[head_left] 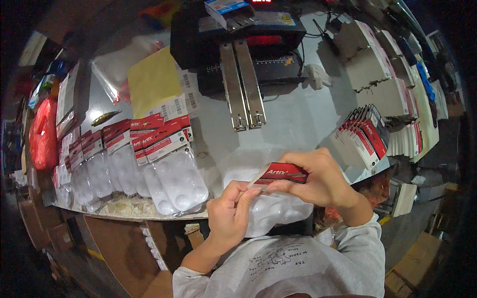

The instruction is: The person repeatedly picks white plastic mixing palettes from a cardboard box, places them into clear plastic sleeves, and seals each sleeve with a red Artix label. The sealed units are stacked on the table and later placed into a larger cardboard box.

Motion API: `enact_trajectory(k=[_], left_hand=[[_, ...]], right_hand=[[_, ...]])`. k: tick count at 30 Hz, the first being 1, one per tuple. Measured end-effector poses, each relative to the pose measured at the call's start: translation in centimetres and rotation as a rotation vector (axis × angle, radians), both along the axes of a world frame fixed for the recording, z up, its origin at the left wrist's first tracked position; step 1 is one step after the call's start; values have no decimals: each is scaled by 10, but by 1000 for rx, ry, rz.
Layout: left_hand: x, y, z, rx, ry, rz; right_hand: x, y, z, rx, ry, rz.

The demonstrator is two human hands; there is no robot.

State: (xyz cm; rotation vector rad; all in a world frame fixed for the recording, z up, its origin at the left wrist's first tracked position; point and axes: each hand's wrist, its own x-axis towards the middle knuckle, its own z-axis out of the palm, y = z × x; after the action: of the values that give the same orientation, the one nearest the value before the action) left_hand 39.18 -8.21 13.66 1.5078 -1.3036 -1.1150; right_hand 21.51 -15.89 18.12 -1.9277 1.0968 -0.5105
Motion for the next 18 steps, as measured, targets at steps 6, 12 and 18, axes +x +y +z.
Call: enact_trajectory(k=[6,12,18], left_hand=[[-4,2,-4,-46,-9,-12],[1,-2,-10,-53,120,272],[1,-4,-24,-40,235,316]], right_hand=[[-8,-9,-4,-26,125,131],[-32,-10,-21,184,-47,-66],[-36,5,-42,663,-326,-169]])
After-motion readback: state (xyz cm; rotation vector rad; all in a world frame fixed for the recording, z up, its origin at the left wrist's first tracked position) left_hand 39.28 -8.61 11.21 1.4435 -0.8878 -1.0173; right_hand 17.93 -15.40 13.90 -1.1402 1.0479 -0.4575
